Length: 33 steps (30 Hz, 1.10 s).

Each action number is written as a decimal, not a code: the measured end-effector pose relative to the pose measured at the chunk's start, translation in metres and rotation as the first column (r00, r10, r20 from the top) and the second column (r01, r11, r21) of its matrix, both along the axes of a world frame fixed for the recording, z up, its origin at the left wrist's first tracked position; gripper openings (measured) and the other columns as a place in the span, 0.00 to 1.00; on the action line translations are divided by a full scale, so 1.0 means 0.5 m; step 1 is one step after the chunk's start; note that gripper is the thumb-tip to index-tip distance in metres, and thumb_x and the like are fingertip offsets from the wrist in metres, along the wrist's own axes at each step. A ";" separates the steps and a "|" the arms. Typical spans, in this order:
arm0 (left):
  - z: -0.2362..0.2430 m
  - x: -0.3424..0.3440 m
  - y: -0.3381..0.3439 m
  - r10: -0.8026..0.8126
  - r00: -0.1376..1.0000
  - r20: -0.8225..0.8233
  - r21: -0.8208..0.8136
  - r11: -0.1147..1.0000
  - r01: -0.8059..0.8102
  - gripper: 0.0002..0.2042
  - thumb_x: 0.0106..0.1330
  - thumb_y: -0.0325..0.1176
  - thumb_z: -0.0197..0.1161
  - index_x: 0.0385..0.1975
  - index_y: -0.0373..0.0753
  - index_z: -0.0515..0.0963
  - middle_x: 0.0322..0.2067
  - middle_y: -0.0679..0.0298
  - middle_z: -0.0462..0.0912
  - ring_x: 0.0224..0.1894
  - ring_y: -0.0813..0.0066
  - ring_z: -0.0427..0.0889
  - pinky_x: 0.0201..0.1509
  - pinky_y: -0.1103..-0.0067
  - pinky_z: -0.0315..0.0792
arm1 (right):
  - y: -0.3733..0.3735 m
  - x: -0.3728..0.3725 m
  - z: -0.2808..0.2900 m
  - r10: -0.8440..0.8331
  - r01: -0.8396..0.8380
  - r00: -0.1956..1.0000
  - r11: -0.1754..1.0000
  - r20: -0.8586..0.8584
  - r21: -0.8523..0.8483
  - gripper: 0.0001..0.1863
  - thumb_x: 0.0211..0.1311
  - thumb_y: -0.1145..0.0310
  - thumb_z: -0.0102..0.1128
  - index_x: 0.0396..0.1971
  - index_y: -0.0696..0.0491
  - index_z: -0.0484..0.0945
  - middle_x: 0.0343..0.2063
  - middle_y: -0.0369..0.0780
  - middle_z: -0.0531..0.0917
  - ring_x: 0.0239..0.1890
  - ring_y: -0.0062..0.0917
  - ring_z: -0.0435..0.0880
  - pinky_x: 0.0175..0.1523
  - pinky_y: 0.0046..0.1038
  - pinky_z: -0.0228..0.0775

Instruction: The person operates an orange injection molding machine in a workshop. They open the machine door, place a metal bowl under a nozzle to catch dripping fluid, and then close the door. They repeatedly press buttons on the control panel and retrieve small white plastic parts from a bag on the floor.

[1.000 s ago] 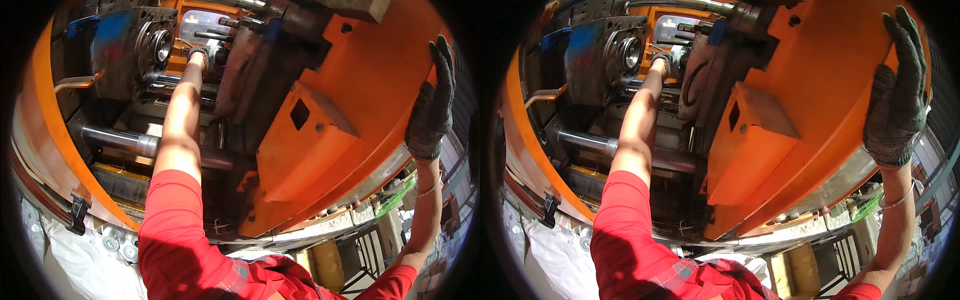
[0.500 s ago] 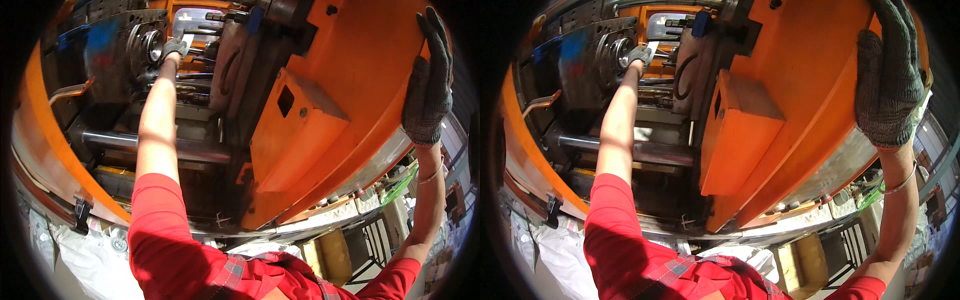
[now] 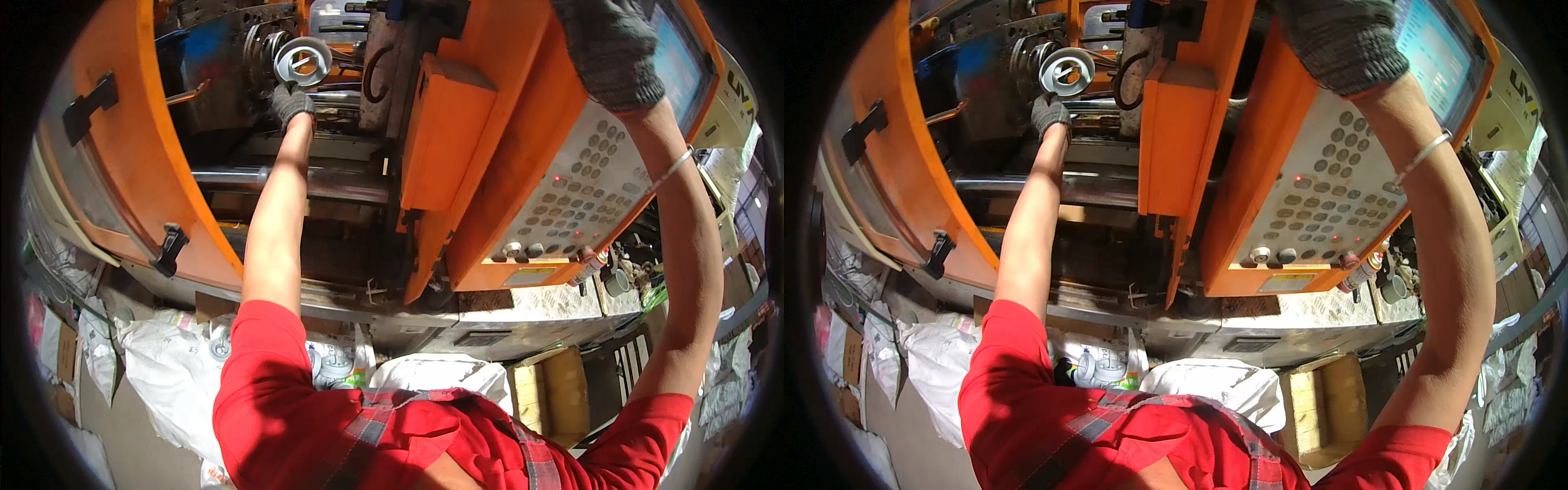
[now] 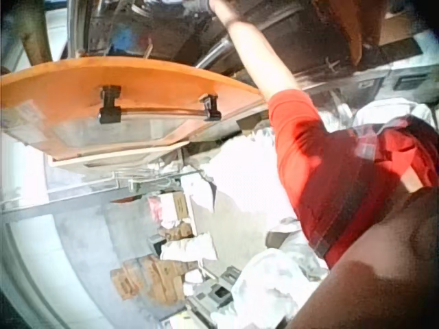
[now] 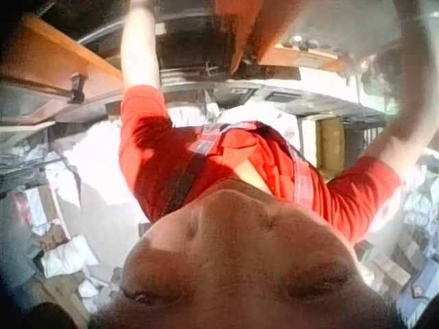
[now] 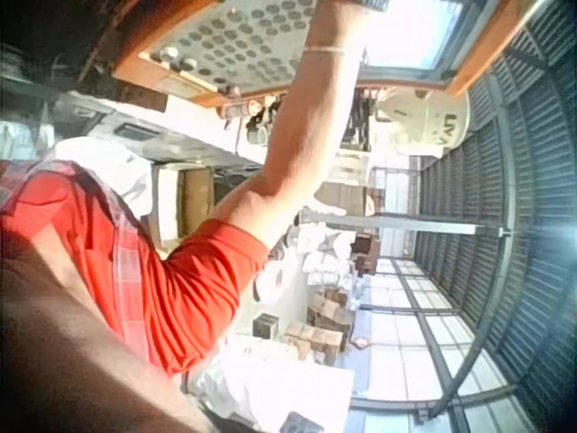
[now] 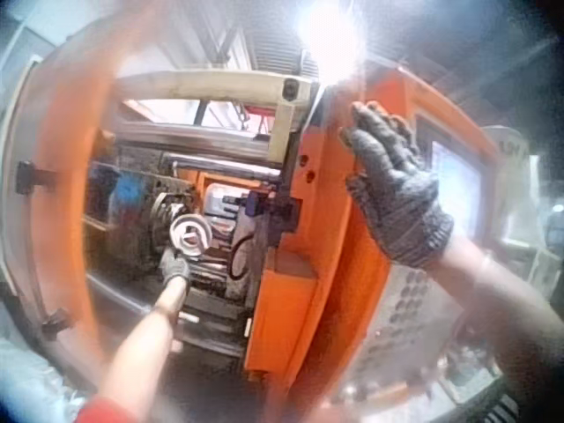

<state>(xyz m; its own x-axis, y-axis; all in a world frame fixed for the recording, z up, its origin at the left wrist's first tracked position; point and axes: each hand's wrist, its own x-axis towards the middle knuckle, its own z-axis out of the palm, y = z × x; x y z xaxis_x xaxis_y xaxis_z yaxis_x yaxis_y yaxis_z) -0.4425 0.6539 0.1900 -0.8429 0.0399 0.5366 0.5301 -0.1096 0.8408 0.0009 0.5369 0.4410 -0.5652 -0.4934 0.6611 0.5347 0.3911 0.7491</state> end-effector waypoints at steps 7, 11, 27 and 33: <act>-0.086 0.140 -0.144 -0.206 0.978 0.039 0.123 0.972 0.200 0.12 0.58 0.34 0.61 0.37 0.34 0.80 0.35 0.58 0.83 0.37 0.69 0.80 0.46 0.75 0.73 | 0.012 0.044 0.004 0.196 -0.193 0.980 0.980 0.040 -0.052 0.24 0.57 0.71 0.56 0.55 0.58 0.69 0.59 0.53 0.68 0.64 0.45 0.63 0.68 0.42 0.52; -0.064 0.304 -0.456 -0.001 0.991 -0.131 0.136 0.990 0.019 0.16 0.59 0.33 0.65 0.44 0.33 0.76 0.43 0.58 0.80 0.46 0.67 0.76 0.54 0.73 0.69 | -0.109 0.127 -0.094 0.506 -0.541 0.841 0.776 -0.194 -0.325 0.18 0.61 0.74 0.53 0.52 0.60 0.71 0.50 0.50 0.75 0.57 0.39 0.71 0.61 0.35 0.61; -0.075 -0.144 -0.751 0.029 0.895 -0.444 -0.661 0.664 -0.349 0.22 0.57 0.42 0.68 0.42 0.29 0.74 0.31 0.54 0.77 0.27 0.66 0.77 0.23 0.71 0.75 | -0.011 0.459 -0.588 -0.545 -0.892 0.441 -0.356 -0.713 -0.279 0.19 0.54 0.56 0.67 0.19 0.58 0.80 0.11 0.34 0.74 0.12 0.16 0.70 0.18 0.21 0.61; -0.002 0.098 -0.666 0.117 0.984 0.138 -0.397 0.916 -0.053 0.22 0.55 0.41 0.70 0.39 0.28 0.75 0.34 0.53 0.79 0.33 0.66 0.77 0.34 0.67 0.75 | 0.059 0.437 -0.522 -0.488 -0.659 0.723 -0.278 -0.488 -0.698 0.28 0.51 0.45 0.64 0.17 0.60 0.81 0.13 0.42 0.80 0.15 0.28 0.78 0.25 0.30 0.70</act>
